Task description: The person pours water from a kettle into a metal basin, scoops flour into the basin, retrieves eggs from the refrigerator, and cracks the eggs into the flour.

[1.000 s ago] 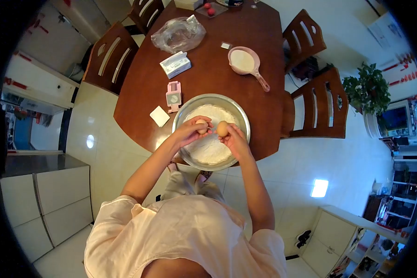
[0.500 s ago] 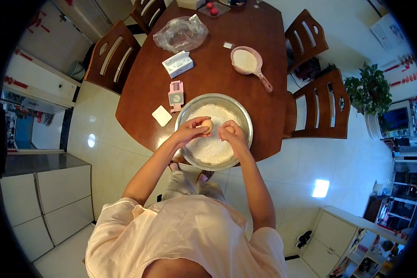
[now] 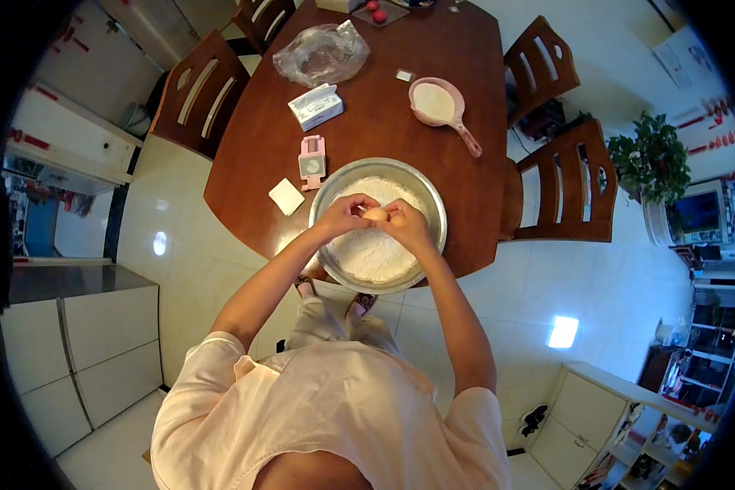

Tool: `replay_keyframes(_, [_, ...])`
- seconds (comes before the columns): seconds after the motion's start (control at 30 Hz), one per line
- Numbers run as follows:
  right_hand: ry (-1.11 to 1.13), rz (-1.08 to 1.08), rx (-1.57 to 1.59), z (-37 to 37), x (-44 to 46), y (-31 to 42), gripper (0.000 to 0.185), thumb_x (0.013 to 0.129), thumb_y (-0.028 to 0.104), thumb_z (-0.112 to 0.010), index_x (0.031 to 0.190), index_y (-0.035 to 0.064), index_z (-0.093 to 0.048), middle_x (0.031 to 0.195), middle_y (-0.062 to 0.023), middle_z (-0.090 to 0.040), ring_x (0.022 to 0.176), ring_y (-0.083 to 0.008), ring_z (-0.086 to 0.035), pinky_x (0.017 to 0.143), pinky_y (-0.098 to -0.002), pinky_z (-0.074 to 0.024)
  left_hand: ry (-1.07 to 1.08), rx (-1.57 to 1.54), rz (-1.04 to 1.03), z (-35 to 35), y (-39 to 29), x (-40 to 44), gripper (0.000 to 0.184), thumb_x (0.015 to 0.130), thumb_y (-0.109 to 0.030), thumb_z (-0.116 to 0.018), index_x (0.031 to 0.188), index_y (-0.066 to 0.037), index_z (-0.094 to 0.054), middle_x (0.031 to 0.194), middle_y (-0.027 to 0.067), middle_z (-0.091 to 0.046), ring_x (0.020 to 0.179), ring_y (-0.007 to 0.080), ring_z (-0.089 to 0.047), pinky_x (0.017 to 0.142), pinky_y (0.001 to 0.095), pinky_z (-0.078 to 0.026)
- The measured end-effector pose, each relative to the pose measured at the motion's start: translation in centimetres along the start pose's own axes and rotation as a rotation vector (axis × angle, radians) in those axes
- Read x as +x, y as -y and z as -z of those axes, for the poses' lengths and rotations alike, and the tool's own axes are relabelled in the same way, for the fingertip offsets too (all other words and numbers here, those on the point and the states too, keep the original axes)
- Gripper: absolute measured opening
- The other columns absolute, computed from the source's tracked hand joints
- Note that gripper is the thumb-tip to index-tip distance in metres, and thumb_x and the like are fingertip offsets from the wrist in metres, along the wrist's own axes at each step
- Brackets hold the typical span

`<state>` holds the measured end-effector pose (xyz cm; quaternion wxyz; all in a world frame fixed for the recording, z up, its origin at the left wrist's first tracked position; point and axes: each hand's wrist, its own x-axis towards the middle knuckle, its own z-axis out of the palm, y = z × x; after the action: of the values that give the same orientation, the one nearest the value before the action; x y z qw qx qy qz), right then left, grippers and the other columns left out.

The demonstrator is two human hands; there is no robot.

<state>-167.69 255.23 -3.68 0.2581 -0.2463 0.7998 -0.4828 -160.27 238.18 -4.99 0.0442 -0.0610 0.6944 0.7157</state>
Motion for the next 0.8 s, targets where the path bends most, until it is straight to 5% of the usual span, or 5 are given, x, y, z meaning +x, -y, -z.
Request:
replay_keyframes(0.3, [0.040, -0.071, -0.116, -0.6, -1.0, 1.3, 0.031, 0.070, 0.010, -0.066, 0.100, 0.0056, -0.058, 0.085, -0.0055, -0.061, 0.077, -0.0115, -0.056, 0.069, -0.0234, -0.0453, -0.168, 0.064, -0.035, -1.3, 2.5, -0.2, 0.029, 0.059, -0.008, -0.072, 0.083, -0.003, -0.057, 0.078, 0.0032, -0.059, 0.068, 0.0102, -0.056, 0.063, 0.0231, -0.046])
replay_keyframes(0.5, [-0.057, 0.085, -0.036, -2.1, -1.1, -1.2, 0.027, 0.068, 0.015, -0.067, 0.094, 0.0066, -0.062, 0.084, -0.0108, -0.064, 0.075, -0.0181, -0.061, 0.067, -0.0279, -0.0477, -0.206, 0.104, -0.044, -2.0, 3.5, -0.9, 0.025, 0.063, -0.001, -0.067, 0.086, -0.001, -0.056, 0.081, 0.0036, -0.058, 0.072, 0.0100, -0.056, 0.066, 0.0228, -0.047])
replay_keyframes(0.8, [-0.009, 0.080, 0.046, -2.2, -0.8, -2.3, 0.031, 0.071, 0.006, -0.065, 0.101, -0.0003, -0.058, 0.092, -0.0080, -0.062, 0.083, -0.0129, -0.057, 0.074, -0.0240, -0.0457, -0.124, 0.213, -0.157, -1.0, 2.4, -0.8, 0.029, 0.062, -0.006, -0.069, 0.089, 0.000, -0.060, 0.079, 0.0085, -0.064, 0.073, 0.0150, -0.061, 0.069, 0.0259, -0.049])
